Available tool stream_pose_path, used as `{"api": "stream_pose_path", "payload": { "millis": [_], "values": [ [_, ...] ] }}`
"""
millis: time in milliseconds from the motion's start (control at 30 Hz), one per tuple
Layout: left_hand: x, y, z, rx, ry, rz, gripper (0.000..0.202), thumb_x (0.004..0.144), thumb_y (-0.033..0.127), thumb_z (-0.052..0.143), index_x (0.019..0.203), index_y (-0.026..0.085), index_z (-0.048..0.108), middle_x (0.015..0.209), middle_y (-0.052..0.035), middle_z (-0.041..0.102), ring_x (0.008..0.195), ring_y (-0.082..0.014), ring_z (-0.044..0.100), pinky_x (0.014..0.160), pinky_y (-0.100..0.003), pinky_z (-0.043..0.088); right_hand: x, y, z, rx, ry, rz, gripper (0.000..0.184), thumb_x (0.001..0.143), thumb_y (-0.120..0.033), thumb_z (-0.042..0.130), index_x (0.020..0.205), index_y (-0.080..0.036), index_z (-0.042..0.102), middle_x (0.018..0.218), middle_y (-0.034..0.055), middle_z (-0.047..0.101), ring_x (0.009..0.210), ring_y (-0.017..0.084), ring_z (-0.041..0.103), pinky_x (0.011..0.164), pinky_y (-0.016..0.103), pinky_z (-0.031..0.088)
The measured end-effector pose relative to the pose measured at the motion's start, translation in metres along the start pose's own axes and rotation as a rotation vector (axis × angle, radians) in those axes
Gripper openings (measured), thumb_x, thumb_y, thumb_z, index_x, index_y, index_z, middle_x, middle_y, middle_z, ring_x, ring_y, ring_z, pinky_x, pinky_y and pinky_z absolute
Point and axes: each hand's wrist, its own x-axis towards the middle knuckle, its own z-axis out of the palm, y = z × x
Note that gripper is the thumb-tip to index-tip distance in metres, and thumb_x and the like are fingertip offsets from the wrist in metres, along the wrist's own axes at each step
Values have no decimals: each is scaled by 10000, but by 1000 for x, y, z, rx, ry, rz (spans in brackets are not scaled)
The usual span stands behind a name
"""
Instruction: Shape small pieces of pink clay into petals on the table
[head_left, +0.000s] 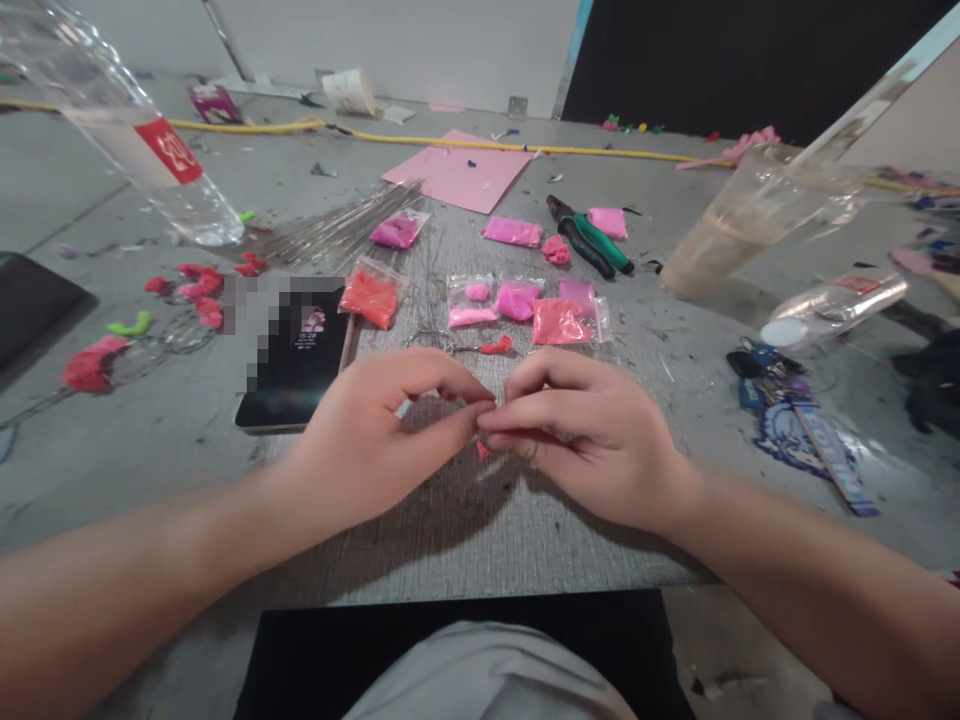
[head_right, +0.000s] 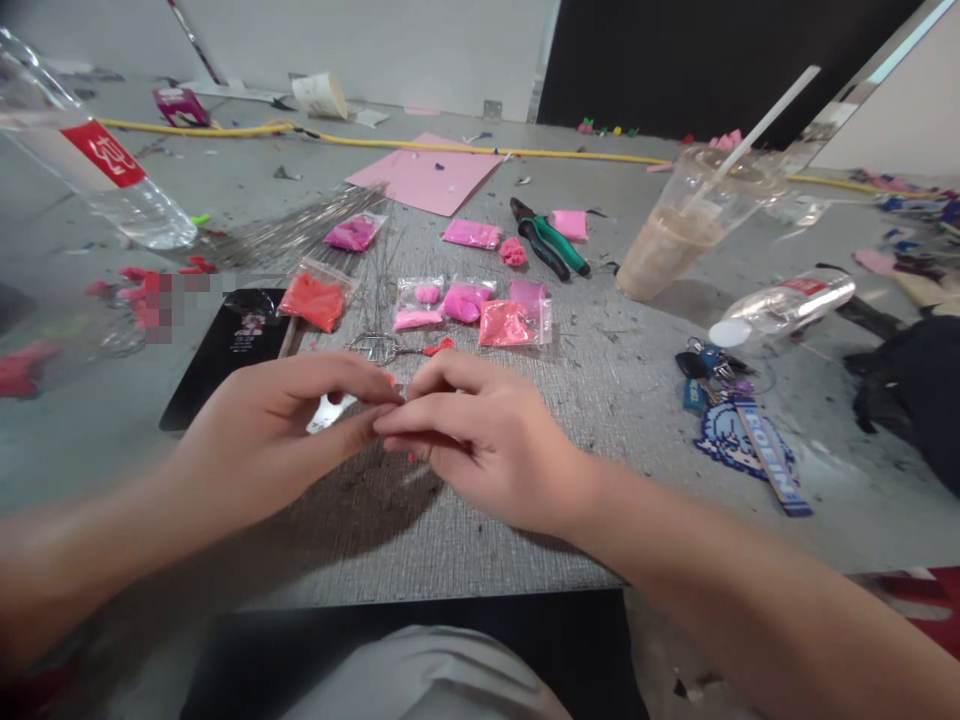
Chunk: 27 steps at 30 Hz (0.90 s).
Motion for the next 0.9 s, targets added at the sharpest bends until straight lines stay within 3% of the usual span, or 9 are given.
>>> {"api": "stream_pose_path", "payload": {
  "millis": [200,400,567,900],
  "values": [
    [-8,10,2,-338,-165,-225,130,884,314,729,822,210,774,797,-20,723,721,-161,635,628,-266,477,-1,-10,-1,28,14,-8,127,947,-150,748,1059,-206,768,917,29,688,789,116,659,700,266,591],
    [-8,3,6,-643,-140,-388,45,830,268,788,797,239,800,789,-2,716,700,-129,625,619,-220,478,0,-13,-2,-14,3,-18,202,950,-96,686,1106,-207,752,937,43,710,803,124,676,707,275,607],
    [-8,1,6,-648,-179,-413,64,848,265,777,793,243,803,724,22,686,627,-85,557,569,-184,422,2,-14,-3,-52,14,-20,174,936,-68,678,1048,-180,750,926,45,730,797,112,681,701,246,599],
    [-8,-1,5,-620,-247,-449,91,870,307,762,828,230,786,766,5,718,696,-118,605,608,-210,440,2,-14,-1,-65,8,-30,127,927,-80,696,1008,-164,746,901,46,720,787,111,660,699,246,586]
  ]
}}
